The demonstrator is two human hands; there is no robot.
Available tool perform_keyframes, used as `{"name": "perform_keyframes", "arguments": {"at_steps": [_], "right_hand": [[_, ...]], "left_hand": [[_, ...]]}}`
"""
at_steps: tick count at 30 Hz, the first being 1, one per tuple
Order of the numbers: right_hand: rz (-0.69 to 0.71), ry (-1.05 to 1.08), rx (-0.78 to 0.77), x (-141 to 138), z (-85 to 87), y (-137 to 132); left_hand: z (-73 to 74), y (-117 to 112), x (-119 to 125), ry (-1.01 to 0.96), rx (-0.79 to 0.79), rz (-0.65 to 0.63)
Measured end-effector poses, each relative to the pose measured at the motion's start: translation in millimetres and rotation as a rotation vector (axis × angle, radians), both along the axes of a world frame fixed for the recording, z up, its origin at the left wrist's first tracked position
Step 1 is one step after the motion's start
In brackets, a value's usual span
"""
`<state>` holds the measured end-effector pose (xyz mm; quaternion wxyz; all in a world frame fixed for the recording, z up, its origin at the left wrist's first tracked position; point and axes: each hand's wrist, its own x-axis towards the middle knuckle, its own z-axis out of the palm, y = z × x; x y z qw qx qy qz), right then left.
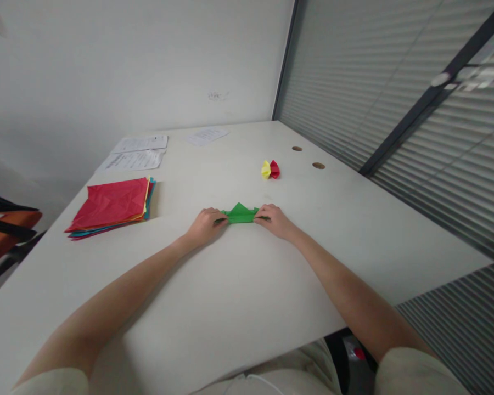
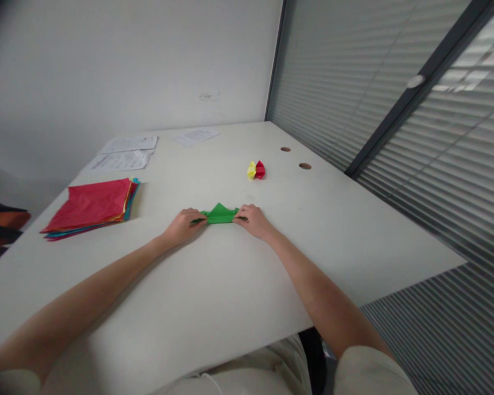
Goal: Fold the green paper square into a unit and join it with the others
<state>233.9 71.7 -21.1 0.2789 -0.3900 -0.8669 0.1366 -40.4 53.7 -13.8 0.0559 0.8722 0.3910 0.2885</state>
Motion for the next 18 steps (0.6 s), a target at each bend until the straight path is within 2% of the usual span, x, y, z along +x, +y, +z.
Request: {"name": "perform_keyframes", "arguments": {"at_steps": [9,14,18], "right_hand": [[-0.21,0.076,-0.148,-10.8,0.6,-0.8],[-0.329,0.128,-0.256,-15.4,4.6,-1.4],[-0.353,0.115,-0.25,-16.2,7.6,-2.3]], "left_hand": [[-5.7,1.4,3.8,-0.062,-0.089,0.186],[-2.6,-1.2,7.6,-0.071,-0.103,0.276],[-0.3,-0.5,9.5,-0.143,-0.302,0.347]]}}
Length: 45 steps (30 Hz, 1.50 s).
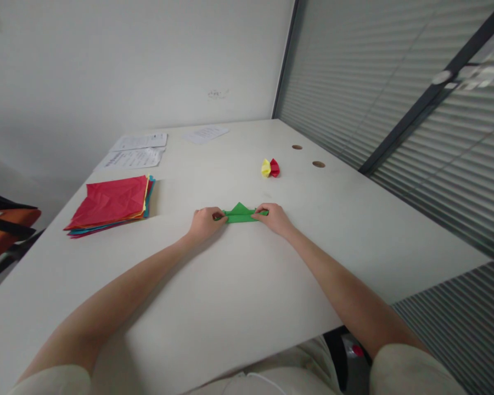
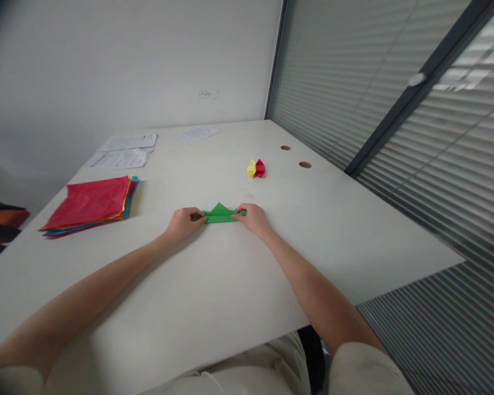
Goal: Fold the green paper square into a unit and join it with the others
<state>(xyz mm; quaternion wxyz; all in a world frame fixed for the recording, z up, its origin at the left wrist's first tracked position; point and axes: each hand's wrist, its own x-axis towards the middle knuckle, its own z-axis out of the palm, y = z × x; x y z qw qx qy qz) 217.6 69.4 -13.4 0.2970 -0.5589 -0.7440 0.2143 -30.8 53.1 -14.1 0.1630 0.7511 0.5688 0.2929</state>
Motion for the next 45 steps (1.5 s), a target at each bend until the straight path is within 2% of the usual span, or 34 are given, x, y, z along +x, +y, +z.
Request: {"name": "perform_keyframes", "arguments": {"at_steps": [4,8,13,20,26,36,41,43,45], "right_hand": [[-0.017,-0.023,-0.031,-0.1,3.6,-1.4],[-0.023,-0.026,-0.059,-0.5,5.9,-3.2],[-0.011,-0.035,-0.056,0.1,7.0,-3.1],[-0.015,-0.043,-0.082,-0.5,8.1,-2.2],[-0.02,-0.044,-0.091,-0.6,6.5,-0.9],[-0.008,-0.078,-0.075,0.3,5.5,0.4],[-0.033,-0.111,-0.089,-0.9,4.6,0.8],[-0.039,-0.116,-0.089,-1.6,4.9,0.6],[-0.044,-0.119,-0.088,-2.1,5.3,0.3]], "left_hand": [[0.1,5.6,-3.2,-0.163,-0.176,-0.017],[6.1,5.0,-4.6,-0.111,-0.227,-0.01],[14.7,-0.9,-1.5,0.078,-0.168,-0.04],[18.9,-3.9,-1.2,0.28,-0.063,-0.2],[19.6,-3.1,-2.0,0.424,-0.025,-0.252],[15.0,-0.3,-3.3,0.454,-0.011,-0.279],[13.0,2.1,-6.0,0.418,-0.059,-0.263],[13.8,-0.7,-5.6,0.426,-0.02,-0.231],[15.7,-6.5,-3.2,0.455,0.107,-0.194]]}}
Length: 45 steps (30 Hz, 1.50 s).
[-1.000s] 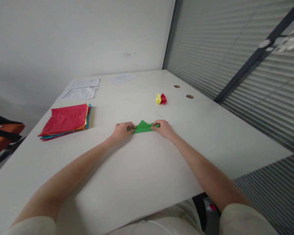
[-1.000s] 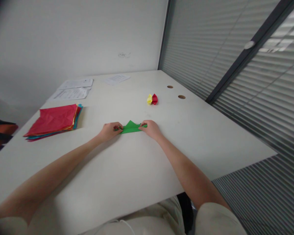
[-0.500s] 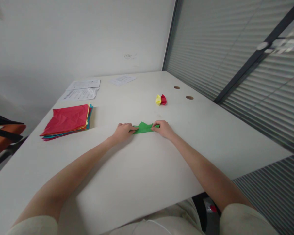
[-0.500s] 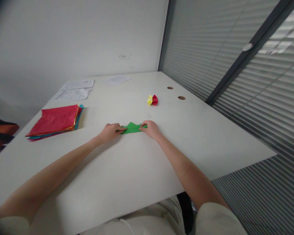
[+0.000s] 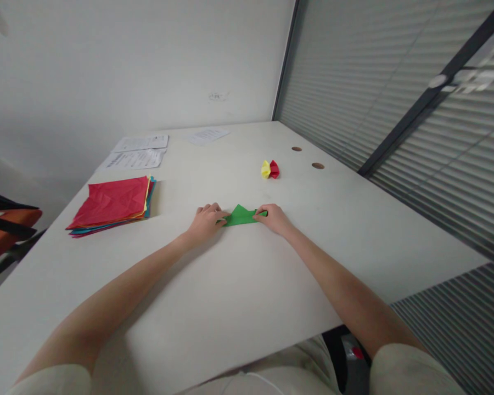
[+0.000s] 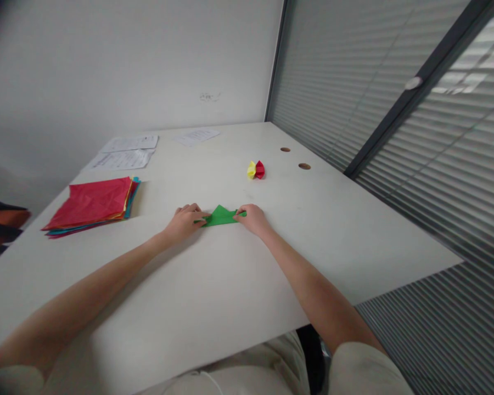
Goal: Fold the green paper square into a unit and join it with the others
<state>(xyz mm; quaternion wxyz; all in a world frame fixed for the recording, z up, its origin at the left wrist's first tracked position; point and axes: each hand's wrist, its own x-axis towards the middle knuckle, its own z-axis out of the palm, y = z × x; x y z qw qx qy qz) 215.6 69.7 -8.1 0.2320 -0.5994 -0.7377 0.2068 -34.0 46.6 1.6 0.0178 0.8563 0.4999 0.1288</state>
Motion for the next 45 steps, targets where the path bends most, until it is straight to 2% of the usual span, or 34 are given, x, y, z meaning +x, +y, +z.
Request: {"name": "perform_keyframes", "arguments": {"at_steps": [1,3,5,7,13,19,25,28,31,33,35,36,38,40,45], "right_hand": [[0.0,-0.002,0.001,-0.1,0.2,-0.1],[0.002,-0.01,0.003,-0.1,0.4,-0.3],[0.004,-0.019,0.009,-0.1,0.6,-0.5],[0.007,-0.029,0.018,-0.3,0.8,-1.0],[-0.022,-0.104,0.048,-4.4,2.9,-5.0],[-0.04,-0.149,0.033,-7.3,7.0,-8.0],[-0.025,-0.149,0.036,-6.4,8.2,-9.0],[-0.027,-0.153,0.044,-6.3,8.3,-9.5],[-0.025,-0.151,0.047,-6.5,7.9,-9.6],[-0.023,-0.148,0.05,-6.8,7.2,-9.3],[-0.029,-0.149,0.054,-6.9,6.3,-8.8],[-0.032,-0.15,0.056,-6.9,6.0,-8.6],[-0.037,-0.154,0.056,-7.0,5.7,-8.1],[-0.038,-0.156,0.053,-7.1,5.7,-7.9],[-0.047,-0.155,0.054,-8.2,4.7,-9.0]], "left_hand": [[1.2,-3.6,2.0,0.019,0.079,-0.023],[3.4,-10.6,6.9,0.068,0.17,-0.166],[4.9,-15.6,11.4,0.121,0.16,-0.321],[5.2,-18.1,14.3,0.159,0.142,-0.374],[3.7,-22.6,15.4,0.184,0.135,-0.327],[4.9,-30.2,19.8,0.116,0.135,-0.283],[-2.2,-8.9,6.4,-0.163,0.008,-0.056],[-8.3,-0.7,-0.8,-0.218,-0.025,-0.021],[-8.1,-1.1,-3.1,-0.143,0.094,-0.065],[-3.3,-4.6,-2.7,-0.024,0.158,-0.197],[2.9,-9.3,-1.0,0.093,0.155,-0.355],[5.7,-12.0,0.5,0.136,0.15,-0.394],[9.6,-18.5,5.2,0.192,0.157,-0.374],[10.5,-26.9,12.5,0.227,0.167,-0.292],[5.4,-48.6,31.2,0.207,0.117,-0.128]]}}
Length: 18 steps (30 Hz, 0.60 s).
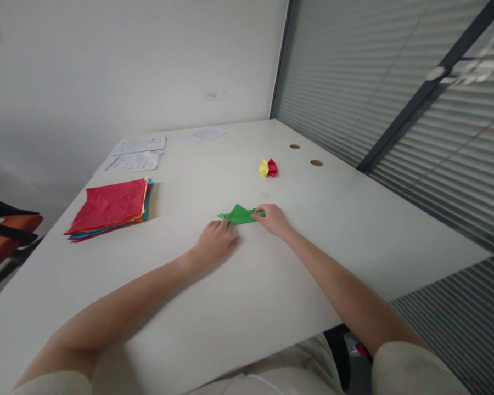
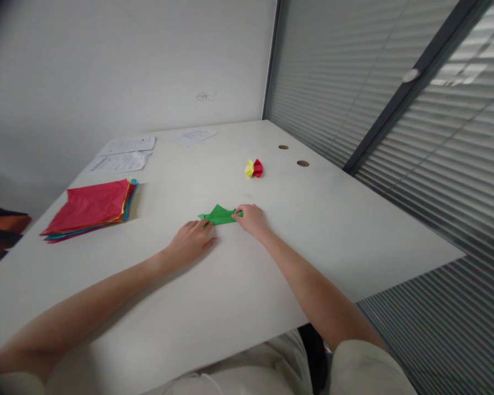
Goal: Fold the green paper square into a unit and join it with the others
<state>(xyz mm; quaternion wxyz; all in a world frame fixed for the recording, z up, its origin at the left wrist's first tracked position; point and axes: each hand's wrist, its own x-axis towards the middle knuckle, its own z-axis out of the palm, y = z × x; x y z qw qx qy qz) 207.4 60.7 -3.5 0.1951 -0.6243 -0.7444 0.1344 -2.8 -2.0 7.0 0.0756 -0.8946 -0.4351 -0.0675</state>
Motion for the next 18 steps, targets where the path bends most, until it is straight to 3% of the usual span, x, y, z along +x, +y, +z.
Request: {"name": "perform_keyframes", "arguments": {"at_steps": [7,18], "right_hand": [[-0.049,-0.04,0.031,1.2,-2.2,-1.0],[-0.108,-0.033,0.015,7.6,-0.2,0.7]], "left_hand": [[-5.5,-1.6,3.1,-0.071,-0.028,-0.028],[-1.0,-2.9,3.9,-0.04,-0.013,-0.027]]}}
